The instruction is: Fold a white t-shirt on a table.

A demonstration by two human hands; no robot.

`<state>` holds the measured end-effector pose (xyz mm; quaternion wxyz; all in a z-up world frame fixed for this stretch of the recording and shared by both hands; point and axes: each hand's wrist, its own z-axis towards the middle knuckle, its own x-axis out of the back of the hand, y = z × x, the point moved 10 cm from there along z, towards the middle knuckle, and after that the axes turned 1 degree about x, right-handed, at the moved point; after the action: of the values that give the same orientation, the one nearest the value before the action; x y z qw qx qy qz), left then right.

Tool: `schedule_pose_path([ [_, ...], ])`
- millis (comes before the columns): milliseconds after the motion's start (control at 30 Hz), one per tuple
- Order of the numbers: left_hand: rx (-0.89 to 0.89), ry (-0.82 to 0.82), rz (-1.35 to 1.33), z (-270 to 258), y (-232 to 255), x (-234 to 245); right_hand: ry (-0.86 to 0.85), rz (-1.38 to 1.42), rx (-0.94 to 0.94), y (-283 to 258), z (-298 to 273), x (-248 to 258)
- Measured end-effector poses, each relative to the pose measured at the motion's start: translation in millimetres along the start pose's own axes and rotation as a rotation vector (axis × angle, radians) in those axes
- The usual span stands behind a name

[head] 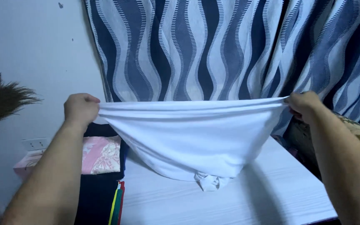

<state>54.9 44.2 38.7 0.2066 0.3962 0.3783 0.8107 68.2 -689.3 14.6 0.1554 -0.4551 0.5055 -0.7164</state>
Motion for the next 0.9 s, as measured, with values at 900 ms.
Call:
schedule_pose_path([
  [900, -0.153, -0.486, -1.261, -42.5, 84.8, -76.4, -0.805, -0.116, 0.267, 109.1, -107.4, -289.4],
])
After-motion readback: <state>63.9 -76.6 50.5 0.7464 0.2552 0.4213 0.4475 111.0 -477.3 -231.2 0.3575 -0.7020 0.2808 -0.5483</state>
